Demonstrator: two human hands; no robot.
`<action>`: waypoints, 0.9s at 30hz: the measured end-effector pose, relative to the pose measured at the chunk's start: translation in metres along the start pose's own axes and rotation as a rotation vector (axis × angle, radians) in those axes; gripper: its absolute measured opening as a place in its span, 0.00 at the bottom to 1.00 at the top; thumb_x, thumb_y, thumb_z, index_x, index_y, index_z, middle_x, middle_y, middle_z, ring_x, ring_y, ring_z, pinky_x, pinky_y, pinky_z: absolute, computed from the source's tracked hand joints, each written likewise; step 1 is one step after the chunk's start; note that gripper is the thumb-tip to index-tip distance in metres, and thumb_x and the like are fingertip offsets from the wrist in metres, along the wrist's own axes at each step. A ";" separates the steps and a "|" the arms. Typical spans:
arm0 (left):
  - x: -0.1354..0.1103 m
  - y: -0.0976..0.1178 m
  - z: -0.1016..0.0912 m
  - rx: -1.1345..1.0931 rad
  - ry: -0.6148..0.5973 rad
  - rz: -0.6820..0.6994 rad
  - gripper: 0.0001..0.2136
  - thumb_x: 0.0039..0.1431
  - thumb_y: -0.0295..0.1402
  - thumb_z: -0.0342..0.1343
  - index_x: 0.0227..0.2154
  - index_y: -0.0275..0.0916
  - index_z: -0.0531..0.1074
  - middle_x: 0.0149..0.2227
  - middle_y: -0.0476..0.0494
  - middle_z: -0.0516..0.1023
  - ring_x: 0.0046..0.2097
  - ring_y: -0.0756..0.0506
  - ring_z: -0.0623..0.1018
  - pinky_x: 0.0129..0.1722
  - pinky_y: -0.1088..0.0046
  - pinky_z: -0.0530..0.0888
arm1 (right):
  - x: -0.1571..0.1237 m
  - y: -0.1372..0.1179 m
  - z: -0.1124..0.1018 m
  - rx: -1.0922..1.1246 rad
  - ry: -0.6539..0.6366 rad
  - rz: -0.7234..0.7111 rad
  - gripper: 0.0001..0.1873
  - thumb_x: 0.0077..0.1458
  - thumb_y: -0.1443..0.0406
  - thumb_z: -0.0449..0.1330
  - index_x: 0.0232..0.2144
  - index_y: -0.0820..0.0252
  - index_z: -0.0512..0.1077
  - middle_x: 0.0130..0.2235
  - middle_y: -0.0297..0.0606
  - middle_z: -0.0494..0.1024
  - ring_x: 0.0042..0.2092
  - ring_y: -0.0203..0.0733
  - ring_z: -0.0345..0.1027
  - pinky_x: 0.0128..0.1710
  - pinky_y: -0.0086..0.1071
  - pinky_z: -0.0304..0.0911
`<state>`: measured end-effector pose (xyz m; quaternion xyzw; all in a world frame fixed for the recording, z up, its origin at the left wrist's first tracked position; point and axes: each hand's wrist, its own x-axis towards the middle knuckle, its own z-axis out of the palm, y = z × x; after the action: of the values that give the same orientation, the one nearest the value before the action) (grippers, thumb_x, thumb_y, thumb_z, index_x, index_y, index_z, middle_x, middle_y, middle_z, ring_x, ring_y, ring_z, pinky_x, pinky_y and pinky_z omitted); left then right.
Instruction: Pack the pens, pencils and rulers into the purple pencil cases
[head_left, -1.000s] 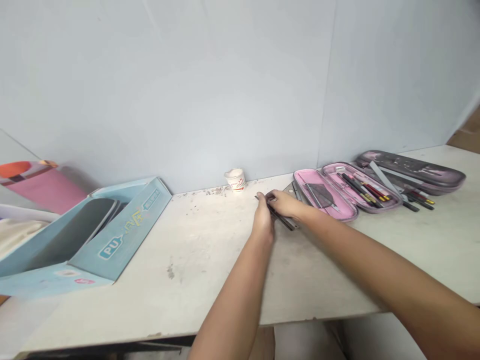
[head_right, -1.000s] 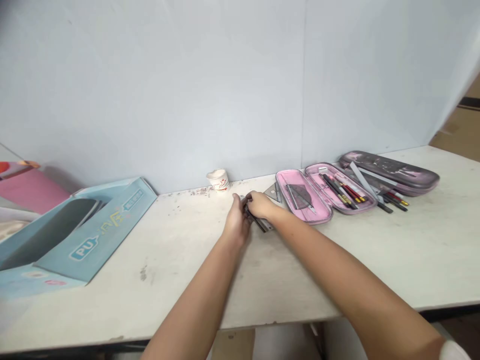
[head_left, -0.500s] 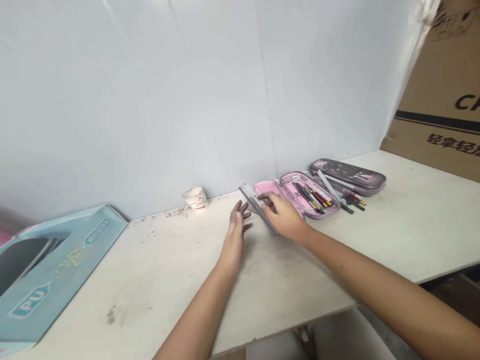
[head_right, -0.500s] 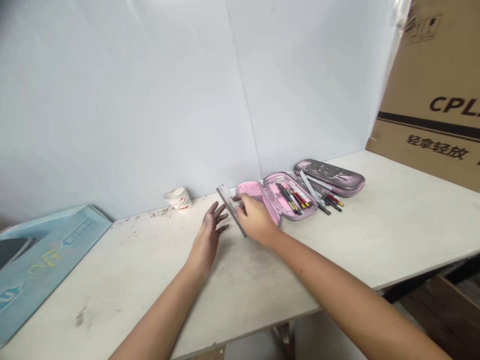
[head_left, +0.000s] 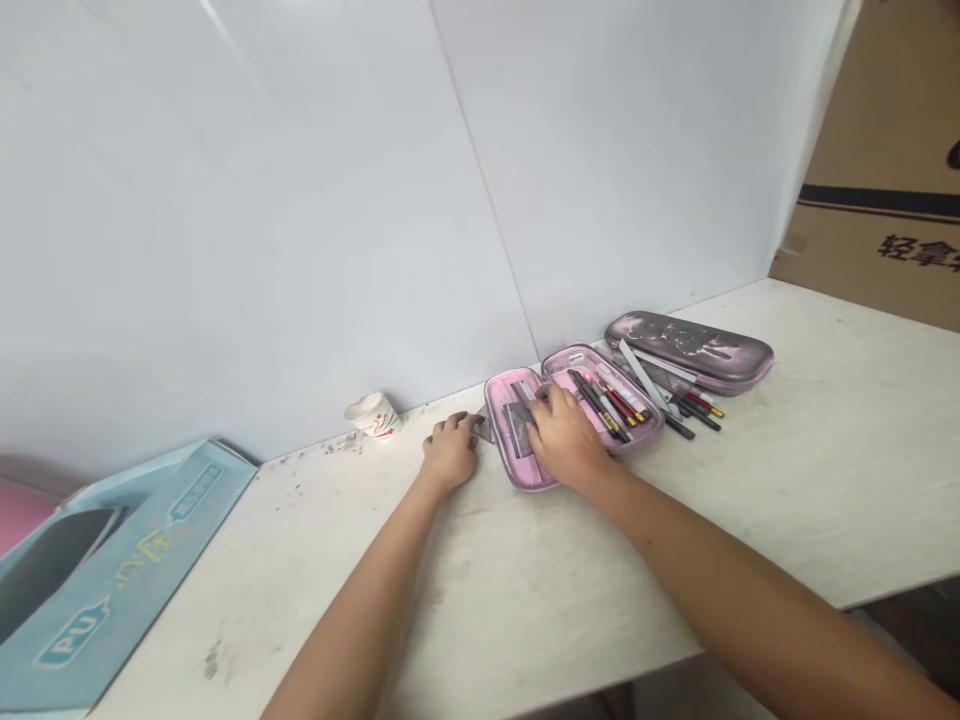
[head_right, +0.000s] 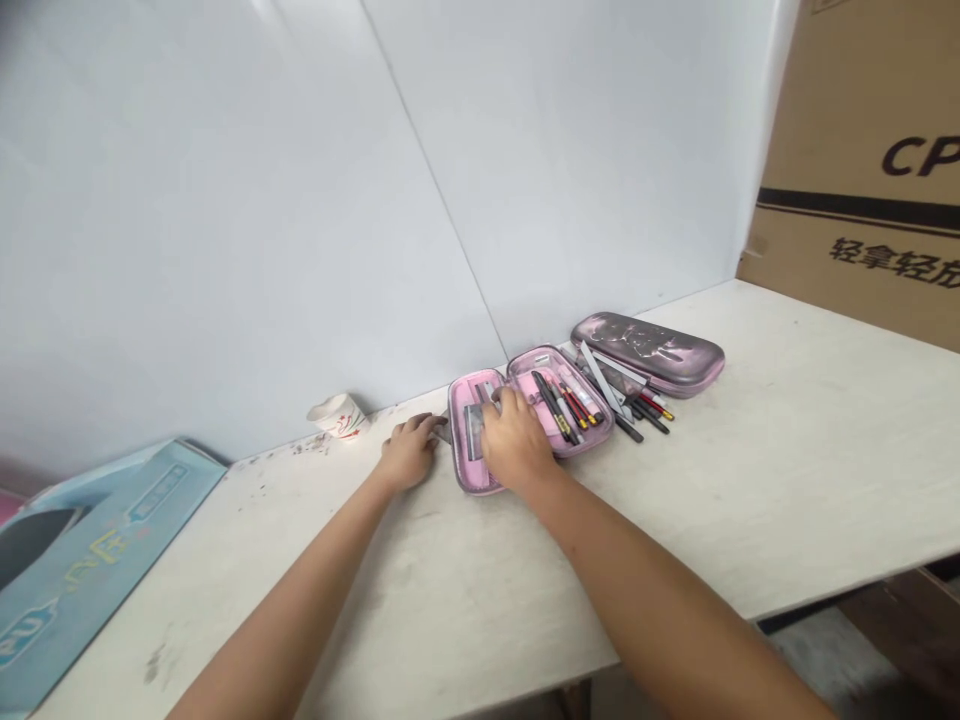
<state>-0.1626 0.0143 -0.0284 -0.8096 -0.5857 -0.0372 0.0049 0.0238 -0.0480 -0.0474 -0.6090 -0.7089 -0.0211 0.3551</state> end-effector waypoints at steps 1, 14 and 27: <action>0.002 -0.001 -0.002 0.042 0.002 0.020 0.18 0.56 0.30 0.43 0.50 0.46 0.64 0.58 0.39 0.62 0.57 0.32 0.61 0.49 0.44 0.62 | 0.000 0.000 0.001 0.005 0.002 -0.010 0.16 0.56 0.67 0.47 0.43 0.65 0.70 0.46 0.53 0.66 0.50 0.52 0.57 0.48 0.43 0.57; -0.058 -0.029 0.013 -0.144 0.194 0.172 0.03 0.54 0.26 0.49 0.31 0.35 0.62 0.57 0.29 0.56 0.60 0.35 0.58 0.57 0.53 0.61 | -0.007 0.000 -0.003 -0.023 0.062 -0.131 0.15 0.58 0.66 0.46 0.42 0.66 0.69 0.43 0.48 0.70 0.46 0.48 0.60 0.47 0.39 0.56; -0.097 -0.007 -0.016 -0.486 0.412 0.352 0.10 0.58 0.28 0.47 0.43 0.39 0.62 0.58 0.35 0.57 0.59 0.42 0.62 0.51 0.60 0.69 | -0.009 -0.076 0.003 0.485 -0.343 0.036 0.19 0.53 0.67 0.54 0.48 0.61 0.64 0.38 0.39 0.77 0.40 0.39 0.70 0.39 0.30 0.60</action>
<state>-0.2001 -0.0765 -0.0186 -0.8512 -0.3981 -0.3362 -0.0632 -0.0439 -0.0743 -0.0238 -0.5134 -0.7322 0.2585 0.3655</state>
